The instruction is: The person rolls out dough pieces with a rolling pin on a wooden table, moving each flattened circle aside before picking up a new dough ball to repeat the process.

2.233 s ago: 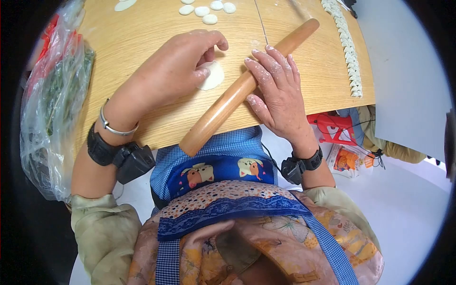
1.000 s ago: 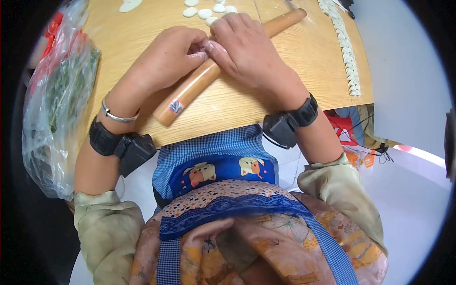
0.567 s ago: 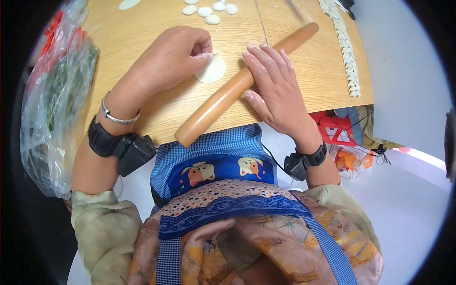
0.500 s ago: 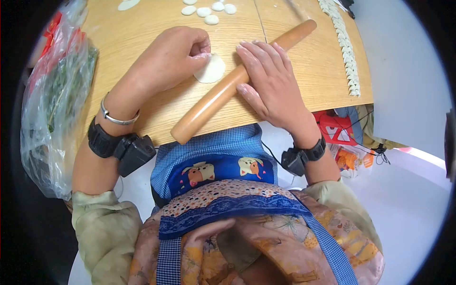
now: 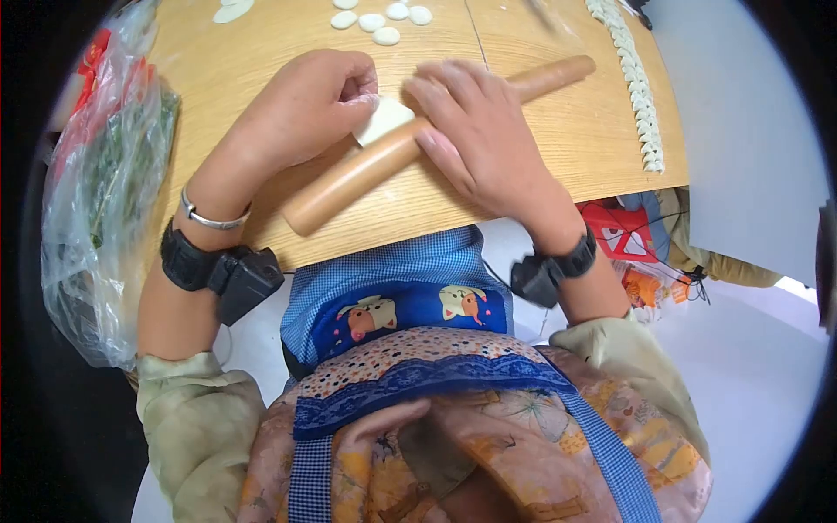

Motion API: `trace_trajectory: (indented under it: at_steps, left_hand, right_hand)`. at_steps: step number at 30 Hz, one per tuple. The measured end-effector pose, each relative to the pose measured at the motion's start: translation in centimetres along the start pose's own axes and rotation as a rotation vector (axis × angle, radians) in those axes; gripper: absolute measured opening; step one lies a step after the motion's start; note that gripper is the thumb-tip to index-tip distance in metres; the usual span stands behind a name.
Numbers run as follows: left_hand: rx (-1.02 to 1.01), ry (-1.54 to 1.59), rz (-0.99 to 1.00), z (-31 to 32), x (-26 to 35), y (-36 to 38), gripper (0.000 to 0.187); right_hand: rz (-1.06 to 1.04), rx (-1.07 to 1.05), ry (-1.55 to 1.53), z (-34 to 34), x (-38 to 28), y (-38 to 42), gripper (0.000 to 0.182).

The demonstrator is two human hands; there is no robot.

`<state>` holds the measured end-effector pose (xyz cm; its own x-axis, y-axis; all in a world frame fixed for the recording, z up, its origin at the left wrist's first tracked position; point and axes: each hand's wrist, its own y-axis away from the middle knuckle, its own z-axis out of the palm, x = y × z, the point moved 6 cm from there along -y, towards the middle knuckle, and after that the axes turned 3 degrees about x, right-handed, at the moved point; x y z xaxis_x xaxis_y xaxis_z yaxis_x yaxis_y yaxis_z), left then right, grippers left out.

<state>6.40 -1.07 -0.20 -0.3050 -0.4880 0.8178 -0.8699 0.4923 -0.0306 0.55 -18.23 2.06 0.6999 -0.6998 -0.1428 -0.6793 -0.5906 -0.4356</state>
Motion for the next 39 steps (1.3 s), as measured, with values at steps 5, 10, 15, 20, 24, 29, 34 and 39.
trace_trajectory:
  at_steps: [5,10,15,20,24,29,34,39]
  left_hand:
    - [0.024,-0.071,0.06,0.2,0.2,0.2,0.018]
    - [0.012,-0.064,0.045,0.1,0.1,0.0,0.018]
    - [0.017,-0.005,0.016,0.0,0.2,0.1,0.02]
    - [-0.032,0.012,-0.002,0.2,0.0,0.0,0.018]
    - [-0.035,-0.017,-0.014,0.1,0.2,0.1,0.015]
    - [-0.039,0.201,-0.062,0.6,0.1,0.0,0.011]
    - [-0.019,0.526,-0.163,-0.8,-0.6,-0.8,0.01]
    - [0.07,0.209,-0.227,-5.6,-1.7,-2.8,0.011]
  right_hand:
    - [0.087,-0.148,0.079,-1.4,-1.4,4.2,0.054]
    - [0.088,-0.121,0.06,-1.1,-1.0,2.7,0.057]
    - [0.05,-0.026,0.027,1.2,0.8,-1.3,0.056]
    - [0.025,-0.029,0.03,0.4,0.6,0.2,0.055]
    - [0.117,-0.073,0.041,-1.6,0.0,4.6,0.056]
    - [0.247,-0.082,0.056,-2.2,0.5,6.6,0.055]
    - [0.265,-0.079,0.036,-2.2,0.4,6.0,0.058]
    - [0.262,-0.042,0.023,-2.4,0.3,6.2,0.06]
